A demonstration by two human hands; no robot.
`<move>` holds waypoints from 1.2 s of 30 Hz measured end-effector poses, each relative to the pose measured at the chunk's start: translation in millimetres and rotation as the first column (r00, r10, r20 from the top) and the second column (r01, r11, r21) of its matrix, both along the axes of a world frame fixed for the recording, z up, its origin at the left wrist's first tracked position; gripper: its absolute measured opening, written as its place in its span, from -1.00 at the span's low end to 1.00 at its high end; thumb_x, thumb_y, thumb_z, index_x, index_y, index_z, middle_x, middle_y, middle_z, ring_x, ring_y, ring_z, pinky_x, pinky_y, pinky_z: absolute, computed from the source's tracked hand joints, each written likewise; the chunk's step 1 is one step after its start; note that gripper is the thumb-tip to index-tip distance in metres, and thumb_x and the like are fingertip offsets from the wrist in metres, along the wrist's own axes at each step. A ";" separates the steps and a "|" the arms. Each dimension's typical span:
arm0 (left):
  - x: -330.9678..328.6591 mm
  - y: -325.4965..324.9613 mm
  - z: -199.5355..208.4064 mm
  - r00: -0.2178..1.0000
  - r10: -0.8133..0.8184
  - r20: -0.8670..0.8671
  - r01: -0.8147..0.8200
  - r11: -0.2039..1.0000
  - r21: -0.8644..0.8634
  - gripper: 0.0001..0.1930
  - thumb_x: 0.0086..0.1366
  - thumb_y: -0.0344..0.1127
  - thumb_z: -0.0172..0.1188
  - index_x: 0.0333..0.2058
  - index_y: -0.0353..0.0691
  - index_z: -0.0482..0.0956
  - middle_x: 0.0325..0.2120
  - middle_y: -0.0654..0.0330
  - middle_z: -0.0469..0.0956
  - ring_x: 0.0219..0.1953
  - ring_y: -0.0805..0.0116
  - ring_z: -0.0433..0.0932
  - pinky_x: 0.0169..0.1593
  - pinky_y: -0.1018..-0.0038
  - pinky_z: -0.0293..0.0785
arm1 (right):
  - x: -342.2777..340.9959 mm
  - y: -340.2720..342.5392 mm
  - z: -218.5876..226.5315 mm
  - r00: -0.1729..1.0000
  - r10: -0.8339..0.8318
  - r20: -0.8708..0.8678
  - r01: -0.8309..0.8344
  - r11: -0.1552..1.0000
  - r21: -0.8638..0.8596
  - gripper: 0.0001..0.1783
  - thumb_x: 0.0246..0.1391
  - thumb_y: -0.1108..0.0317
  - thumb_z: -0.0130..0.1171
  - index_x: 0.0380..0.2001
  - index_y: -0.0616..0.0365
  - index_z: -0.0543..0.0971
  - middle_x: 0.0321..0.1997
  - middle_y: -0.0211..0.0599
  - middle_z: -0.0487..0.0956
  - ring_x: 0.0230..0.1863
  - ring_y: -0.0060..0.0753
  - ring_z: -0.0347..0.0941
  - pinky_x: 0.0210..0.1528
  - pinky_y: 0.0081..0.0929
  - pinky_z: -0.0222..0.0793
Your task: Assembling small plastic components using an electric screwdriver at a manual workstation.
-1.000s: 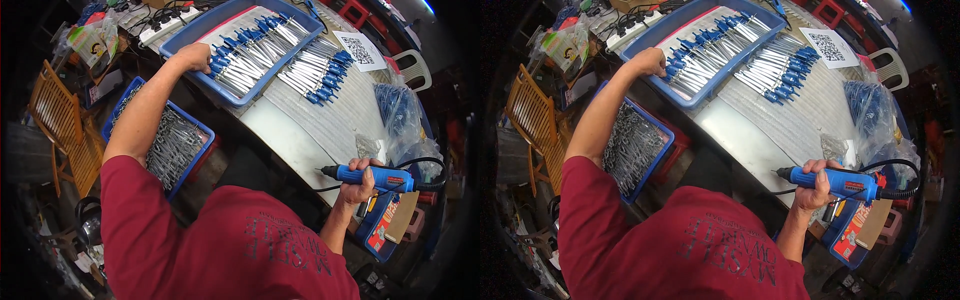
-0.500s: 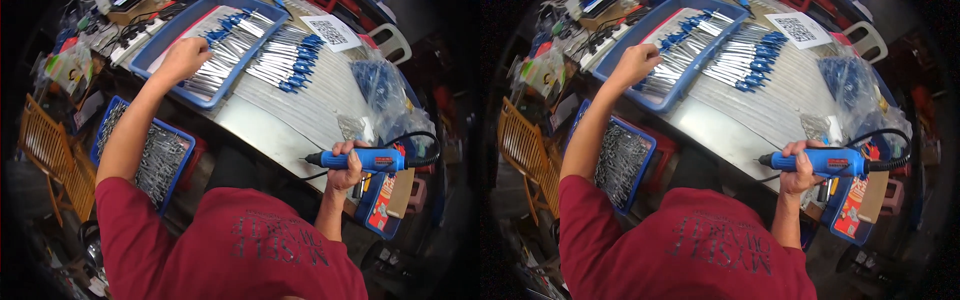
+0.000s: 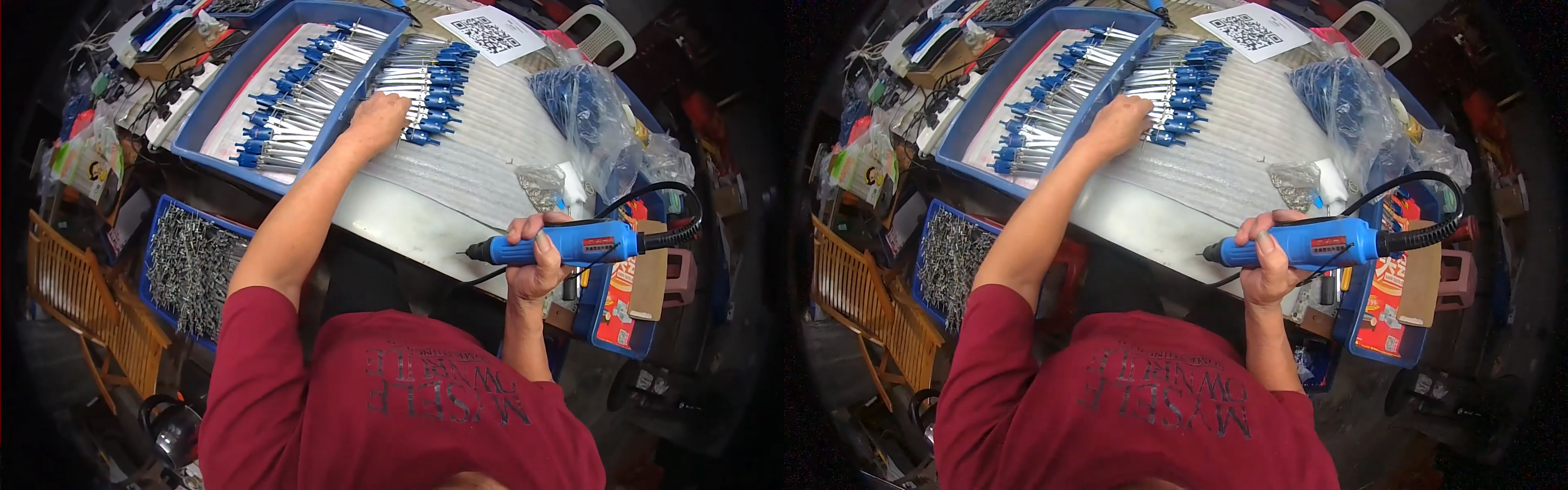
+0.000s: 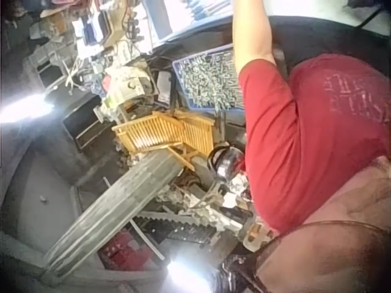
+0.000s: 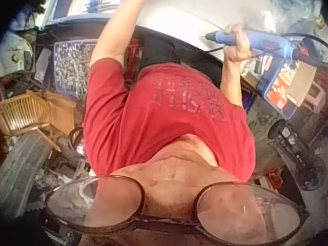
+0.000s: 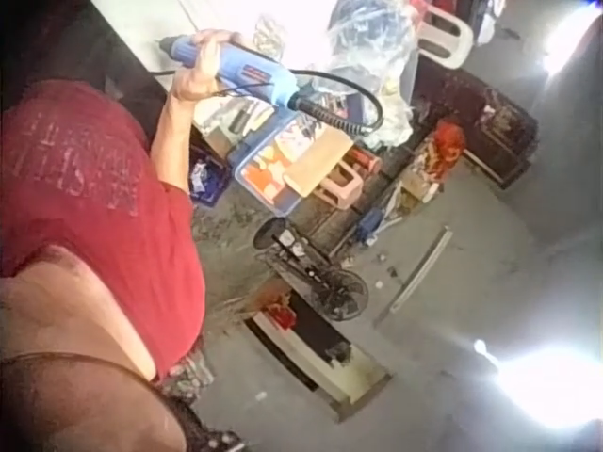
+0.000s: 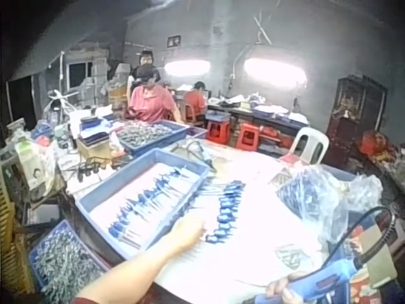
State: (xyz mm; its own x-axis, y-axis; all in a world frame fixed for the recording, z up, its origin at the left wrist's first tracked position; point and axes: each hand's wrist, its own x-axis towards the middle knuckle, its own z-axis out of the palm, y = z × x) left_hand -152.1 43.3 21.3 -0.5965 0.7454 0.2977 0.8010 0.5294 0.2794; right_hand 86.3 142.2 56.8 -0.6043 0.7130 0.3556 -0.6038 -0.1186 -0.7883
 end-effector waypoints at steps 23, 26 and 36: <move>-14.6 3.9 0.5 0.978 -0.061 0.200 0.091 0.985 -0.144 -0.86 -0.06 -0.31 0.04 -0.47 -0.18 0.42 -0.32 0.16 0.39 -0.19 0.20 0.31 -0.20 0.14 0.17 | 2.5 2.1 0.7 1.000 0.001 0.031 -0.001 1.000 -0.026 -0.62 -0.32 0.43 -0.01 -0.29 0.18 0.27 -0.60 -0.24 0.30 -0.61 -0.39 0.22 -0.52 -0.50 0.20; -12.6 2.9 1.2 0.980 -0.092 0.176 0.111 0.988 -0.106 -0.86 -0.05 -0.30 0.03 -0.46 -0.17 0.42 -0.38 0.15 0.43 -0.24 0.19 0.34 -0.21 0.13 0.16 | 2.6 1.9 0.5 0.999 -0.019 0.028 0.020 1.000 -0.010 -0.63 -0.32 0.44 -0.01 -0.29 0.18 0.26 -0.58 -0.23 0.30 -0.61 -0.39 0.22 -0.53 -0.50 0.21; 78.9 -21.5 29.0 0.557 -0.352 0.753 -0.182 0.832 0.524 -0.85 0.08 -0.38 -0.05 -0.57 -0.35 0.35 -0.70 0.26 0.39 -0.69 0.58 0.35 -0.59 0.70 0.25 | 4.9 7.2 0.7 0.998 -0.057 -0.029 0.058 0.998 0.014 -0.66 -0.29 0.44 -0.03 -0.30 0.22 0.29 -0.59 -0.22 0.29 -0.60 -0.37 0.21 -0.51 -0.48 0.21</move>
State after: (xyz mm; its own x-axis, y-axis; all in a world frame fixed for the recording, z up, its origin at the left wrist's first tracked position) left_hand -73.2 21.8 50.4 -0.7090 0.7026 0.0603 0.1234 0.0394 0.9916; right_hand 91.3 149.4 57.5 -0.5518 0.7409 0.3829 -0.6317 -0.0716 -0.7719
